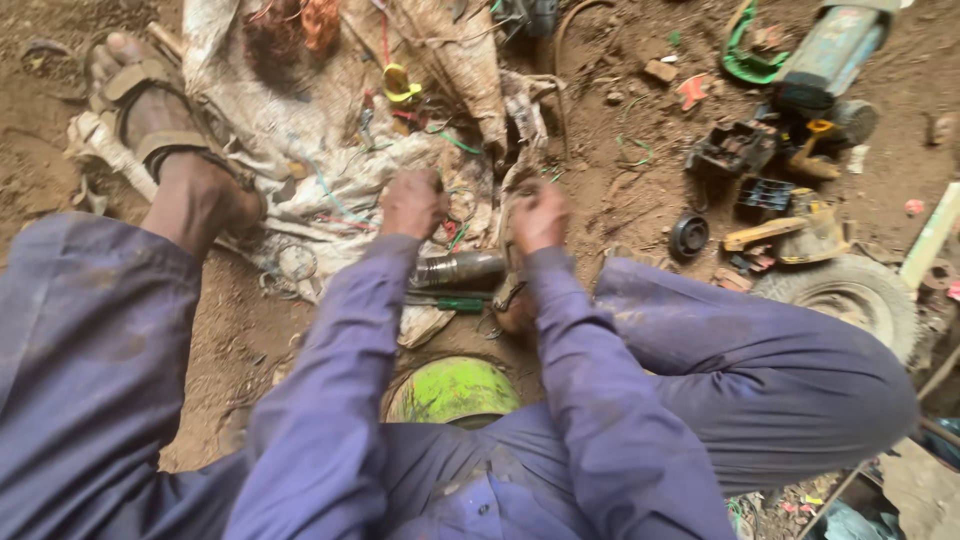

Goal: The person sits on the dirt ground and works on electrical wires, pulling a wire taut and twisting and separating its strands by hand. They handle small wire pieces and scrap electrical components laid on a cloth, occasionally picking up and setting down wire ends while working on their lap.

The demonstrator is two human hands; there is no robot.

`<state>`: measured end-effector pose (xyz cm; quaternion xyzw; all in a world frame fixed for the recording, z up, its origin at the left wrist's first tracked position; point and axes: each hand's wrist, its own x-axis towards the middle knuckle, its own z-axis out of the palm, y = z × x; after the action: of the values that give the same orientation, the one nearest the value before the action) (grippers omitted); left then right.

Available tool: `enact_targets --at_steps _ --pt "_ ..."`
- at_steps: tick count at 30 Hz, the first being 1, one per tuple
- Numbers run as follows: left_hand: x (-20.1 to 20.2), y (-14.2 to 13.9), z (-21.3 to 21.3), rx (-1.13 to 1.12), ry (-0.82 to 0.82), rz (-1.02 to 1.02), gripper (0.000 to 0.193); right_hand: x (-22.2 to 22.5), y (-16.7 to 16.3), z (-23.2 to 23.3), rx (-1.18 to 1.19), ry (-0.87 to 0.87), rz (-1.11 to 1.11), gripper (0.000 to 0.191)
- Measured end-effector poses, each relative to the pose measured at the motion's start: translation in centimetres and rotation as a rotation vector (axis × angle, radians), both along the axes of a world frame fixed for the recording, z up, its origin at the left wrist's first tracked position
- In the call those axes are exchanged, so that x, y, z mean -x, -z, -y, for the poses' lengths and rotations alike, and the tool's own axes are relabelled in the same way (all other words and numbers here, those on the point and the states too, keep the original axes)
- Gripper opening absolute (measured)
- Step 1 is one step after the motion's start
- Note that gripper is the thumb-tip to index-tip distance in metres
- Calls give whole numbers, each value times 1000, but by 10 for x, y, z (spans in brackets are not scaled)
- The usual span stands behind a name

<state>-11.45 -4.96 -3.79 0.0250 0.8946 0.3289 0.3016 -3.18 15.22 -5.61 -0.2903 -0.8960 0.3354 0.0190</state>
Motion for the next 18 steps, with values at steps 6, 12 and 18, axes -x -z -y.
enact_targets --at_steps 6,12,18 --pt "-59 13 -67 -130 -114 -419 22 14 -33 -83 521 525 -15 12" --pt "-66 3 -68 -106 -254 -143 21 12 -47 -59 551 585 69 5" --pt "-64 -6 -70 -213 -225 -324 22 18 -48 -43 580 518 61 8"
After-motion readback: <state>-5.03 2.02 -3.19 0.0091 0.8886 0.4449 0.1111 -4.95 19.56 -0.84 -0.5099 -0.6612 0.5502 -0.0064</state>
